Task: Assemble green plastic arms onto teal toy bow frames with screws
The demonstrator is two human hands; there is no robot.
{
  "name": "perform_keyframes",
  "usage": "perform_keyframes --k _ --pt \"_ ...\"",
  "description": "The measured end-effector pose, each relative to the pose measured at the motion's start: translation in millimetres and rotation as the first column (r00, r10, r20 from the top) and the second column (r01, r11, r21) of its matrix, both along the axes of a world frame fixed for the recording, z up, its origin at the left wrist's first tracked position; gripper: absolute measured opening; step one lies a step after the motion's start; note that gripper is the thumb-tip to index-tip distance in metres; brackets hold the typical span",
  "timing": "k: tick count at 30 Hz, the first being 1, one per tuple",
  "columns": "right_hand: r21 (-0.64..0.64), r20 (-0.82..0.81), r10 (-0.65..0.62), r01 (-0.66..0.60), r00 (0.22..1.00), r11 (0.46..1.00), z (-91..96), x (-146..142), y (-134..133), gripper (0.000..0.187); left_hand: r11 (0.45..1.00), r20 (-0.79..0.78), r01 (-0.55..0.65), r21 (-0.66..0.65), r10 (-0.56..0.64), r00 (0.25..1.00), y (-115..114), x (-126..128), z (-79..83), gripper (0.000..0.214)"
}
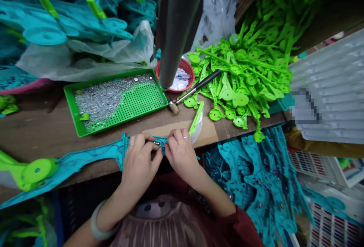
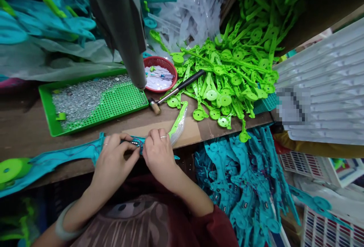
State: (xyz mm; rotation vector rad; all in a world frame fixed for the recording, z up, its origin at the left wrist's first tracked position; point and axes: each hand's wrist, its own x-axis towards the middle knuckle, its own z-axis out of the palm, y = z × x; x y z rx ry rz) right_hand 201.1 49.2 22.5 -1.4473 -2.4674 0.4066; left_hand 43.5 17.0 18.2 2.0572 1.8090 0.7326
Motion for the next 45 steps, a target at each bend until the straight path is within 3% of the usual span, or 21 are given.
perform_keyframes --k 5,9,13,16,20,25,27,33,36,40,42,45 --pt "-0.023 0.006 -0.024 0.024 1.0 0.999 1.5 -2 2 0.007 0.999 -0.063 -0.025 -0.03 0.023 0.998 6 3 1.8 0.017" --pt "-0.067 0.029 -0.02 0.022 0.999 0.997 4.8 -3 4 0.005 0.997 -0.149 -0.018 -0.069 0.008 0.989 8 6 8.7 0.01" --pt "-0.108 0.053 -0.02 0.026 0.998 0.994 5.7 -3 4 0.007 0.991 -0.027 0.088 -0.102 -0.091 0.995 9 -8 13.7 0.006" --pt "-0.102 0.067 0.011 -0.004 0.998 0.995 5.3 0 4 0.007 0.987 0.085 0.154 -0.044 -0.149 0.985 7 -29 17.3 0.01" --pt "-0.1 0.031 0.065 -0.061 0.997 0.993 6.4 5 5 0.006 0.985 -0.016 0.169 0.029 -0.169 0.986 3 -51 20.3 0.015" --pt "-0.094 0.008 0.09 -0.089 0.996 0.992 5.7 10 6 0.009 0.939 -0.089 0.331 0.088 -0.324 0.942 3 -42 14.9 0.025" --pt "-0.081 -0.007 0.103 -0.103 0.995 0.991 6.2 14 4 0.01 0.925 -0.138 0.353 0.14 -0.334 0.932 0 -36 12.5 0.027" --pt "-0.032 -0.183 0.147 -0.155 0.972 0.987 30.7 19 11 0.016 0.909 -0.068 0.091 0.406 -0.069 0.995 -30 -52 7.3 0.028" --pt "-0.012 -0.114 0.363 -0.367 0.925 0.93 43.2 -5 35 0.018 0.93 -0.083 0.011 0.368 0.021 0.996 -41 -62 0.5 0.025" --pt "-0.039 0.072 0.627 -0.626 0.776 0.779 38.2 -53 66 0.016 0.96 -0.07 -0.081 0.269 0.103 0.992 -41 -64 -10.4 0.023" --pt "-0.049 0.139 0.674 -0.675 0.726 0.737 29.2 -68 71 0.016 0.964 -0.047 -0.096 0.249 0.111 0.993 -38 -64 -13.9 0.022" --pt "-0.025 0.196 0.654 -0.663 0.73 0.748 17.4 -73 67 0.016 0.966 -0.013 -0.087 0.242 0.093 0.996 -34 -65 -16.7 0.019"
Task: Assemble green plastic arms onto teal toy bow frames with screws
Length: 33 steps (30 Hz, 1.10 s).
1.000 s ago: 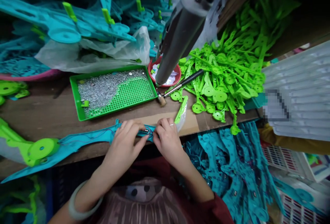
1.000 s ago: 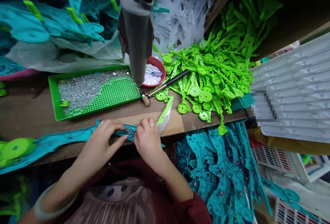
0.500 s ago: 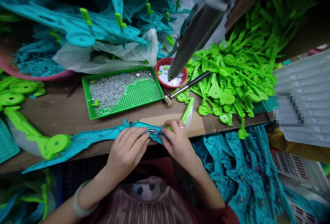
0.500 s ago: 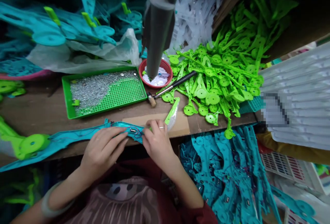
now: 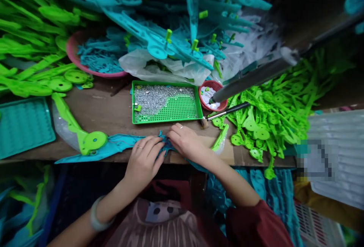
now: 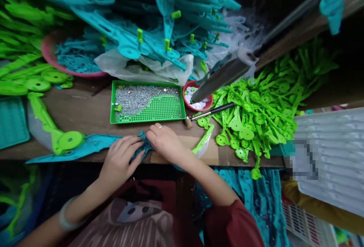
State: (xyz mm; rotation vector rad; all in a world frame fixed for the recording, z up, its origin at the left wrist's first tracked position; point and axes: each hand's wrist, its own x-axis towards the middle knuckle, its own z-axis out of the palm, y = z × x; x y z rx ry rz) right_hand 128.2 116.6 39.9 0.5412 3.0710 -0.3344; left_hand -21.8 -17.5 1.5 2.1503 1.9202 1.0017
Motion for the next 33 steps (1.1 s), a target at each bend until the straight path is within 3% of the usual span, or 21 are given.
perform_keyframes --k 8,15,20,25,33 --pt "0.103 0.032 -0.185 0.181 0.982 0.978 -4.3 3 -23 0.017 0.999 0.028 0.011 0.033 -0.012 1.0 2 -3 -2.2 0.014" --pt "-0.021 0.024 -0.13 0.131 0.991 0.991 -5.4 6 -16 0.021 1.0 0.069 0.021 0.011 -0.021 0.997 3 -4 -2.5 0.016" --pt "-0.245 -0.06 -0.19 0.17 0.98 0.955 -2.9 10 -15 0.016 1.0 0.145 -0.005 0.017 0.003 0.989 0 -2 -5.6 0.015" --pt "-0.308 -0.133 -0.171 0.123 0.976 0.943 -3.2 16 -15 0.014 0.998 0.132 -0.028 -0.05 0.035 0.991 0 -1 -3.8 0.02" --pt "-0.187 -0.05 -0.233 0.22 0.971 0.957 -8.0 9 -23 0.019 0.999 0.1 0.035 -0.014 -0.034 0.994 -2 -1 -5.5 0.015"
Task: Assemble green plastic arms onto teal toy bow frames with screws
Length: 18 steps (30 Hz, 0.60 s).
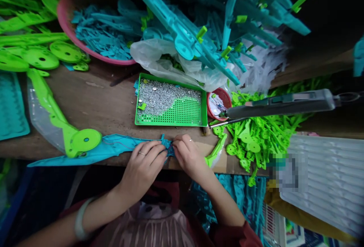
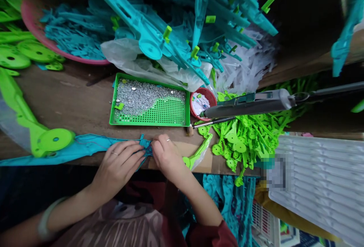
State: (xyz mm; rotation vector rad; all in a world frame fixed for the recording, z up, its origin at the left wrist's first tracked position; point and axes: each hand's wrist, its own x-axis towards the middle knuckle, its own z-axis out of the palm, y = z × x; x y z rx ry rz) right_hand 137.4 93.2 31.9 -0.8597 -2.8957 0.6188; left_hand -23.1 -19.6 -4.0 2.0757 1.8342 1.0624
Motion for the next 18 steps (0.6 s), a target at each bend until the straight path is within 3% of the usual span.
perform_keyframes --k 4,12,15,18 --pt "-0.003 -0.016 -0.064 0.064 0.998 0.998 -1.3 -2 -2 0.019 0.999 -0.043 0.035 0.024 -0.034 0.998 -2 1 0.8 0.021" --pt "-0.14 -0.213 0.001 -0.031 0.977 0.99 -13.0 3 16 0.014 0.997 -0.075 0.039 0.074 -0.034 0.997 -3 4 0.7 0.025" --pt "-0.092 -0.195 0.048 -0.067 0.98 0.994 -11.5 4 17 0.016 0.995 -0.09 0.058 0.085 -0.051 0.995 -4 2 4.1 0.025" --pt "-0.039 -0.114 0.076 -0.081 0.99 0.996 -1.3 6 15 0.016 0.997 -0.017 0.036 0.063 -0.035 0.999 -7 -17 16.9 0.023"
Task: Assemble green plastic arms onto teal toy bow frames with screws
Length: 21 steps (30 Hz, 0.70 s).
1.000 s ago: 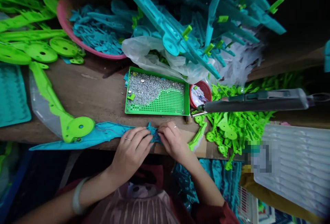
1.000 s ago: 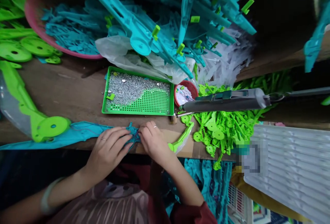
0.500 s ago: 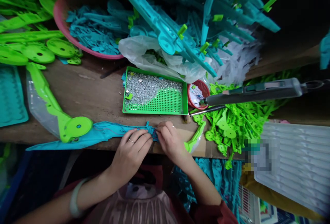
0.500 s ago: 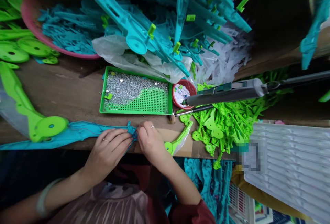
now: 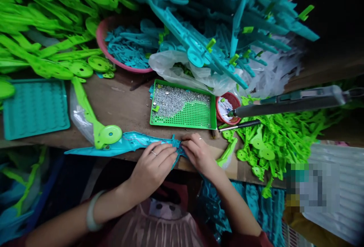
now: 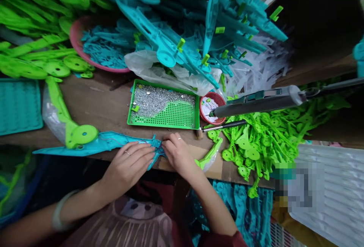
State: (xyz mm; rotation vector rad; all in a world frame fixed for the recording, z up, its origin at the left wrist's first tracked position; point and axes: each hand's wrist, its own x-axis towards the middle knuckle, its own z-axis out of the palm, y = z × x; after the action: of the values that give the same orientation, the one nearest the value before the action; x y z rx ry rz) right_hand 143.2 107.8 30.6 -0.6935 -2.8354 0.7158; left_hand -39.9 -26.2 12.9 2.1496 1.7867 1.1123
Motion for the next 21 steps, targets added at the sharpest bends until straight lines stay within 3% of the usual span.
perform_keyframes --k 4,8,13,21 --pt "0.126 -0.021 -0.06 0.062 0.998 0.99 13.3 -17 -18 0.014 0.99 -0.044 -0.107 -0.09 0.103 0.994 -4 -54 16.5 0.03" --pt "0.16 0.01 -0.033 0.031 0.999 0.987 11.3 -61 -47 0.013 0.98 -0.132 -0.047 -0.191 0.022 0.991 -6 -91 12.7 0.031" --pt "0.112 0.07 -0.062 0.054 0.996 0.992 -0.9 -93 -59 0.01 0.989 -0.127 -0.046 -0.143 0.028 0.992 -12 -92 0.5 0.021" --pt "-0.214 -0.205 -0.164 0.119 0.965 0.97 -5.7 -88 -53 0.012 0.995 -0.136 0.033 -0.099 -0.046 0.99 -16 -92 -2.8 0.018"
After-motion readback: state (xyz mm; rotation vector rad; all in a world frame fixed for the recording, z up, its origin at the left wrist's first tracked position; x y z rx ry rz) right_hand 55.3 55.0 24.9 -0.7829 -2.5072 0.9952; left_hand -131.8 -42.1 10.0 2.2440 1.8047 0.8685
